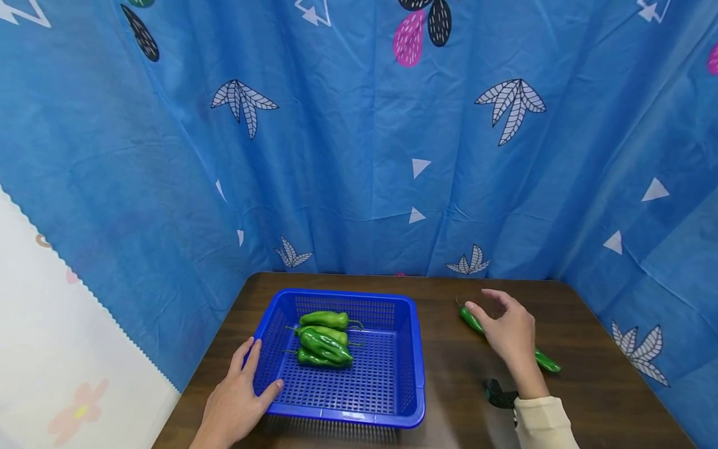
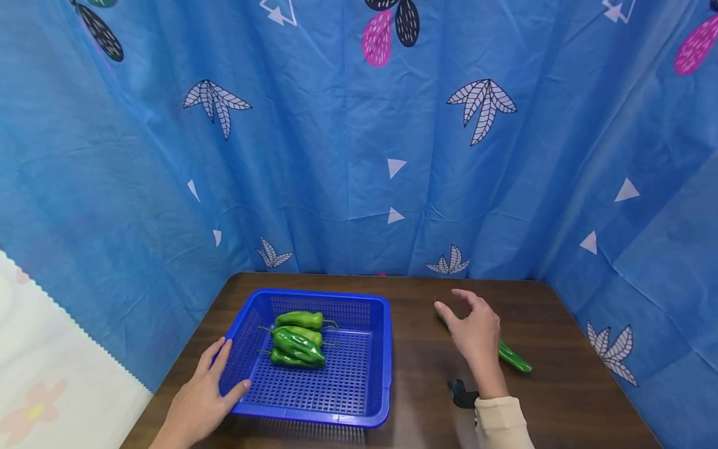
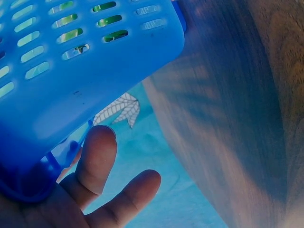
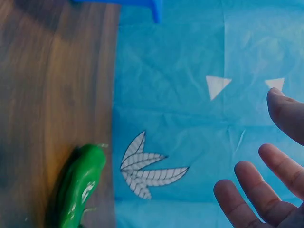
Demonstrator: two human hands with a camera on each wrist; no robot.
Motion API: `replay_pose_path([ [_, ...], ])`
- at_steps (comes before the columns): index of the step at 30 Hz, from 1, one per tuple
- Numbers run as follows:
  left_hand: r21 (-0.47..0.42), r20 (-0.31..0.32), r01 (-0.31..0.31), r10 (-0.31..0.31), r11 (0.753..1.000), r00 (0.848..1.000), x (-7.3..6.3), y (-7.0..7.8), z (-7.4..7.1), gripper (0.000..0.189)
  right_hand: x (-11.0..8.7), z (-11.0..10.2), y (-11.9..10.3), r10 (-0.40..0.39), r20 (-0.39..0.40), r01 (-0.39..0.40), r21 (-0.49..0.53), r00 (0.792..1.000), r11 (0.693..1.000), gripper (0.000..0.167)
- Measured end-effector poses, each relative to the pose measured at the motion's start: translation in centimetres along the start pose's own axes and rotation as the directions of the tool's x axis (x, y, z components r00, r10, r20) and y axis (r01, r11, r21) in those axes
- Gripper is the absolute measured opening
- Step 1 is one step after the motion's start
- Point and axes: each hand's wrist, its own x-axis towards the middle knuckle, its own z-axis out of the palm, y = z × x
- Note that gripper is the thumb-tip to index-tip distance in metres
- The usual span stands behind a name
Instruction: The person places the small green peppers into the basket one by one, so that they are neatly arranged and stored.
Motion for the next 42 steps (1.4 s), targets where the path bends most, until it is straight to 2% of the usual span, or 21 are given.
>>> replay_pose_path([
  [12, -0.001, 0.009, 0.006, -0.006, 1.000, 1.000, 0.0, 0.1, -0.1, 0.100, -0.6, 0.3, 4.0, 0.080, 0.045, -0.076, -0.076, 0.996, 0.994, 0.057],
  [25, -0.004, -0.010, 0.000, 0.000, 1.000, 1.000, 0.0, 0.1, 0.1, 0.098, -1.1, 2.2, 7.4, 0.146, 0.104, -0.133, -0.119, 0.984, 0.984, 0.056],
  [35, 0.003, -0.025, -0.004, 0.004, 1.000, 1.000, 0.0, 0.0, 0.2, 0.097, -0.6, 3.5, 8.8, 0.168, 0.142, -0.151, -0.125, 0.975, 0.981, 0.057],
  [42, -0.005, -0.034, -0.008, 0.008, 1.000, 0.999, 0.0, 0.1, 0.2, 0.096, -0.3, 4.1, 9.7, 0.206, 0.179, -0.183, -0.138, 0.962, 0.973, 0.058],
])
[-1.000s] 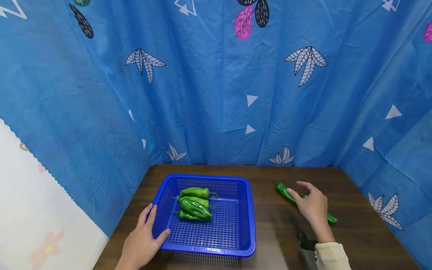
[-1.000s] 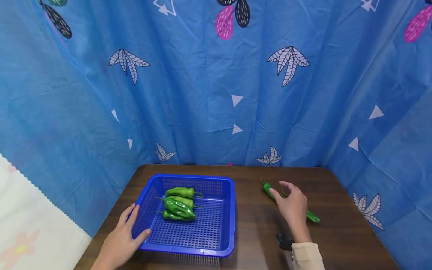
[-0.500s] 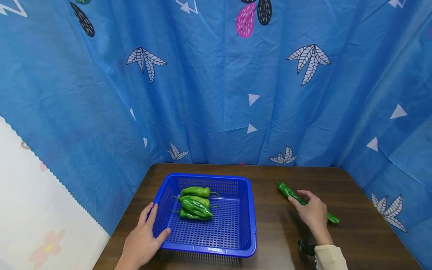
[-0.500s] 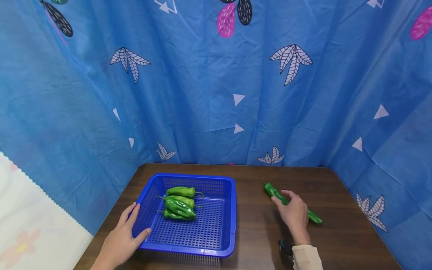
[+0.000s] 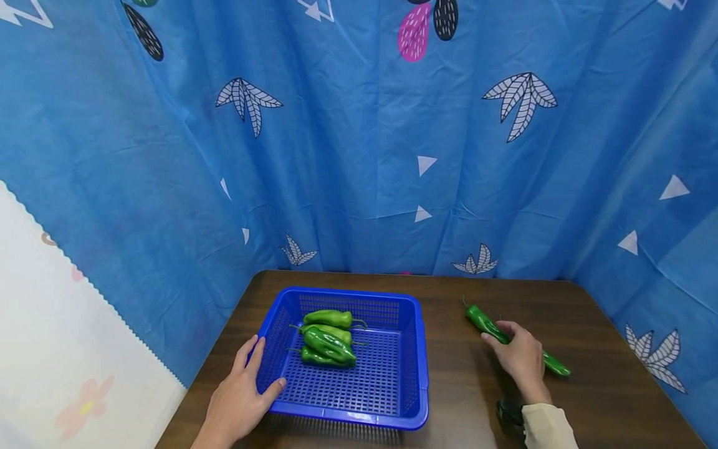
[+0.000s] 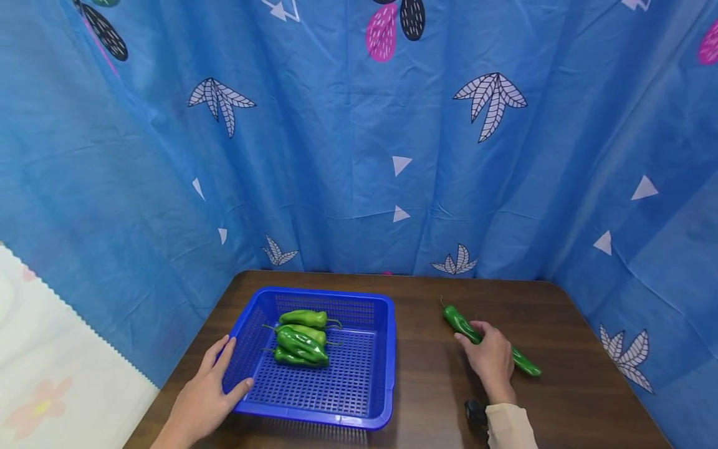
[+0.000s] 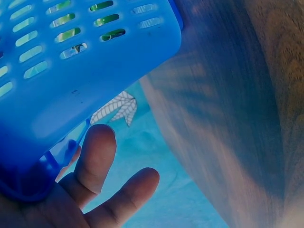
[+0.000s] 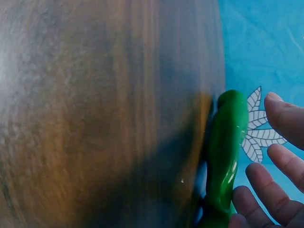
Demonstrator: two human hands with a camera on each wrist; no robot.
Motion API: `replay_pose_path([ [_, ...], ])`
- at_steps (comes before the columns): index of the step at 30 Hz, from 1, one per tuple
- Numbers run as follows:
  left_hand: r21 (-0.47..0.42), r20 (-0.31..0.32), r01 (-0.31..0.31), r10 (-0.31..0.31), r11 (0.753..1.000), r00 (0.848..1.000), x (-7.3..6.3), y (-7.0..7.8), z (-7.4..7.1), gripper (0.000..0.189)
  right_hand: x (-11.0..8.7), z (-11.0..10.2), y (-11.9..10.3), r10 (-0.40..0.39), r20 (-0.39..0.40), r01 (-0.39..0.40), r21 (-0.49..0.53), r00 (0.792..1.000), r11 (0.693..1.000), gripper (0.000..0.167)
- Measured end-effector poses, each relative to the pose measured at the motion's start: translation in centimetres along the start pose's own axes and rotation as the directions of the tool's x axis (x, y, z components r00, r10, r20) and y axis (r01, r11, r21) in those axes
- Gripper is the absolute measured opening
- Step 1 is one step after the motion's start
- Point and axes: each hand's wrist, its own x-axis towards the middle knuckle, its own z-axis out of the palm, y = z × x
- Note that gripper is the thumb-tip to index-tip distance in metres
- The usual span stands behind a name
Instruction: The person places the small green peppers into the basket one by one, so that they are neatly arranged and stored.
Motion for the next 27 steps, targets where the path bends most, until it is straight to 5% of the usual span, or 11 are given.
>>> replay_pose_path([
  [7, -0.004, -0.002, 0.001, -0.001, 1.000, 1.000, 0.0, -0.1, 0.0, 0.096, 0.4, 0.6, 0.3, -0.008, -0.002, 0.008, -0.029, 1.000, 1.000, 0.055],
  [27, 0.009, -0.015, 0.002, -0.002, 1.000, 1.000, 0.1, -0.1, 0.2, 0.096, 1.3, 2.0, 1.2, -0.190, -0.060, 0.175, -0.191, 0.980, 0.966, 0.051],
])
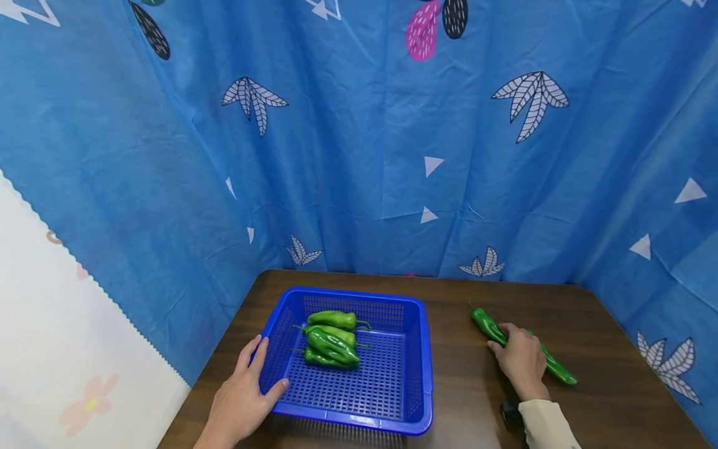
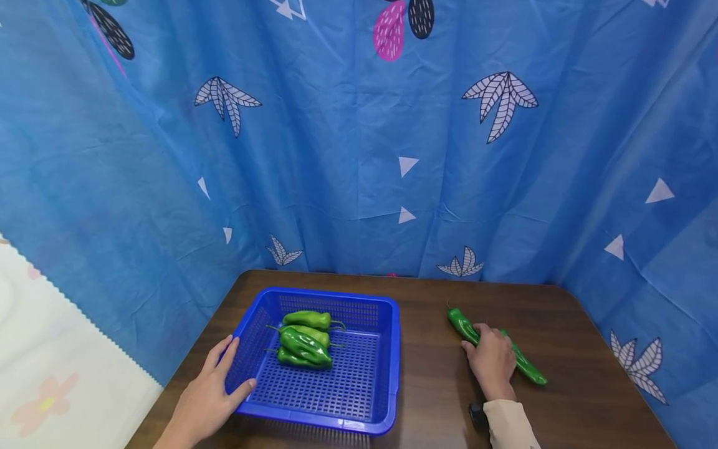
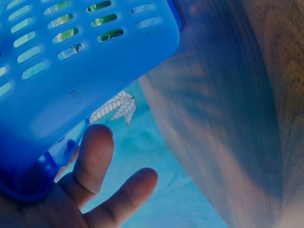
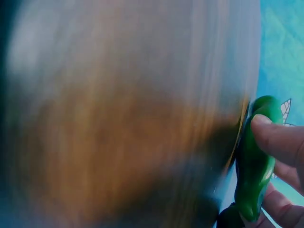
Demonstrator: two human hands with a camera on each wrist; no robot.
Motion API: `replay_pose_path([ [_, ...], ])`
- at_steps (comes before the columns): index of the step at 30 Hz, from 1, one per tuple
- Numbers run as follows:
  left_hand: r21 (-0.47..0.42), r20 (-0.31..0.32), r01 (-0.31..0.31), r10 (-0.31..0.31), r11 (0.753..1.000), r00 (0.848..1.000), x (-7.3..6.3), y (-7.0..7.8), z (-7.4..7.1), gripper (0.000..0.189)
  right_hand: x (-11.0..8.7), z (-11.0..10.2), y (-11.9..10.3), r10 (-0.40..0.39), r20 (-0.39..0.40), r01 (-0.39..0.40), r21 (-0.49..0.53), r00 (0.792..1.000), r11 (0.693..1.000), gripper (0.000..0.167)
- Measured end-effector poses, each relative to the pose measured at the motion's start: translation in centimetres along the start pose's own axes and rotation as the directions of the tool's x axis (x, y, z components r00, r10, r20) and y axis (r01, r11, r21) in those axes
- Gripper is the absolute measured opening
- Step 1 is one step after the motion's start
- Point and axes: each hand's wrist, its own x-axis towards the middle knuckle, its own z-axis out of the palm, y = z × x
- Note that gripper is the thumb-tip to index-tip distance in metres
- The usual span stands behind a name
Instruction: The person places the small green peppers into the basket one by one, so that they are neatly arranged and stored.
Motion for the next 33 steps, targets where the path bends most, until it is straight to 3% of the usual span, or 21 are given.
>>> replay_pose_path([
  [13, -0.024, 0.005, 0.005, -0.005, 1.000, 1.000, -0.24, 0.07, -0.28, 0.096, 0.10, -0.31, -0.28, 0.005, 0.024, -0.006, 0.021, 1.000, 1.000, 0.045],
  [25, -0.037, 0.006, 0.003, -0.003, 0.999, 1.000, -0.34, 0.08, -0.18, 0.095, -0.25, -0.51, -0.56, 0.008, -0.018, -0.007, 0.036, 1.000, 0.999, 0.033],
  [33, -0.022, -0.005, -0.010, 0.010, 1.000, 1.000, -0.24, 0.01, -0.06, 0.095, -0.42, -0.67, -0.75, 0.044, -0.001, -0.043, 0.060, 0.999, 0.997, 0.029],
])
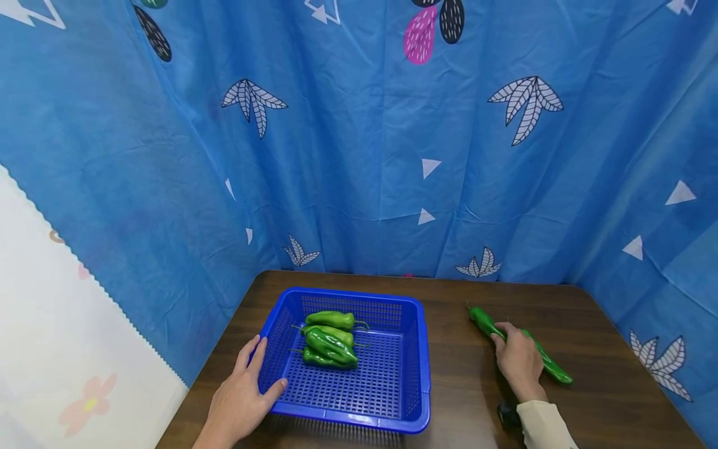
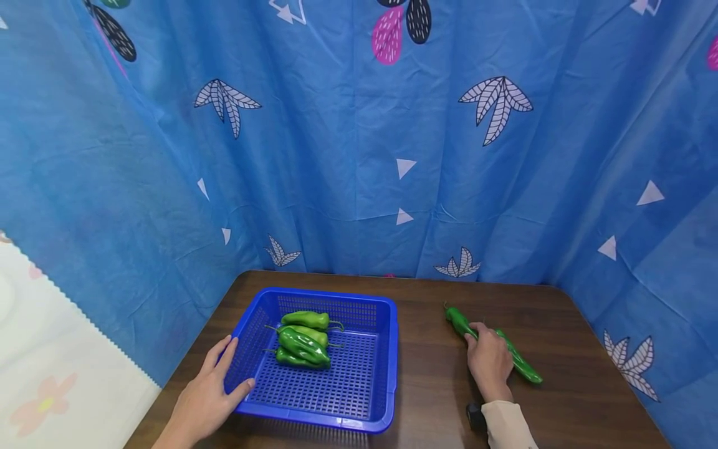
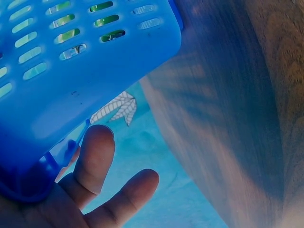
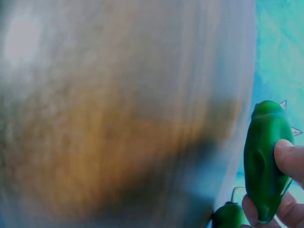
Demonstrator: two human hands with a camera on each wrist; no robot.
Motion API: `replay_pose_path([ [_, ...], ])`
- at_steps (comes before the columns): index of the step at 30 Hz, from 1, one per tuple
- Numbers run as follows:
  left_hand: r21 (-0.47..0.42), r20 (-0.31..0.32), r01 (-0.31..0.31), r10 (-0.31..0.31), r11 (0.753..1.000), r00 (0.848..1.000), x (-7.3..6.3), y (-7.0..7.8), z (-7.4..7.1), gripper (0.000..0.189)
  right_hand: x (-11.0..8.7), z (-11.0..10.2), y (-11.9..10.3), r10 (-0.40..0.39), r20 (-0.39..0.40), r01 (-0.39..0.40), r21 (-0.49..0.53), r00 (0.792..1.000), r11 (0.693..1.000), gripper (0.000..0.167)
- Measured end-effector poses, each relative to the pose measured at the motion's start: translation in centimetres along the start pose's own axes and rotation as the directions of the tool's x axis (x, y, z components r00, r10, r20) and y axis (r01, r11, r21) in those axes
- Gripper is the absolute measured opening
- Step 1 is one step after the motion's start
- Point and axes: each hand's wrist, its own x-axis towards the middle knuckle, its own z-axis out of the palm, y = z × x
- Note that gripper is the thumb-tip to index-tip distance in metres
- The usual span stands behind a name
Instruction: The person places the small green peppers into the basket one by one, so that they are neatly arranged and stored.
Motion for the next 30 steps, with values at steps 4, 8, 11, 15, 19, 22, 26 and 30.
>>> replay_pose_path([
  [4, -0.001, 0.002, 0.002, -0.002, 1.000, 1.000, 0.0, -0.1, 0.1, 0.095, -0.2, -0.4, -0.4, -0.023, -0.037, 0.023, 0.004, 0.999, 1.000, 0.028],
  [8, -0.004, 0.006, 0.001, -0.001, 1.000, 1.000, 0.0, -0.1, 0.1, 0.095, -0.2, -1.0, -1.1, -0.050, -0.077, 0.051, 0.010, 0.996, 0.999, 0.028],
  [11, -0.008, 0.009, 0.001, -0.001, 1.000, 1.000, 0.0, -0.1, 0.0, 0.095, -0.3, -1.5, -1.7, -0.051, -0.085, 0.052, 0.018, 0.995, 0.998, 0.028],
  [15, -0.014, 0.009, -0.003, 0.003, 1.000, 1.000, -0.1, -0.1, 0.0, 0.095, -0.7, -2.1, -2.4, -0.044, -0.063, 0.045, 0.021, 0.997, 0.999, 0.029],
  [19, -0.017, 0.008, -0.012, 0.012, 1.000, 1.000, -0.1, -0.1, 0.0, 0.095, -1.2, -2.7, -2.9, -0.015, -0.029, 0.017, 0.054, 0.999, 0.998, 0.029],
  [22, -0.020, 0.007, -0.016, 0.016, 1.000, 1.000, -0.1, -0.1, -0.1, 0.095, -1.5, -3.1, -3.4, 0.009, -0.012, -0.008, 0.096, 1.000, 0.995, 0.030],
  [26, -0.026, 0.005, -0.017, 0.017, 1.000, 1.000, 0.0, -0.1, -0.2, 0.095, -1.4, -3.7, -4.0, 0.007, -0.029, -0.003, 0.121, 1.000, 0.993, 0.030],
  [30, -0.023, 0.002, -0.016, 0.016, 1.000, 1.000, -0.1, -0.2, -0.1, 0.095, -1.3, -4.1, -4.4, -0.008, -0.053, 0.014, 0.125, 0.999, 0.992, 0.030],
])
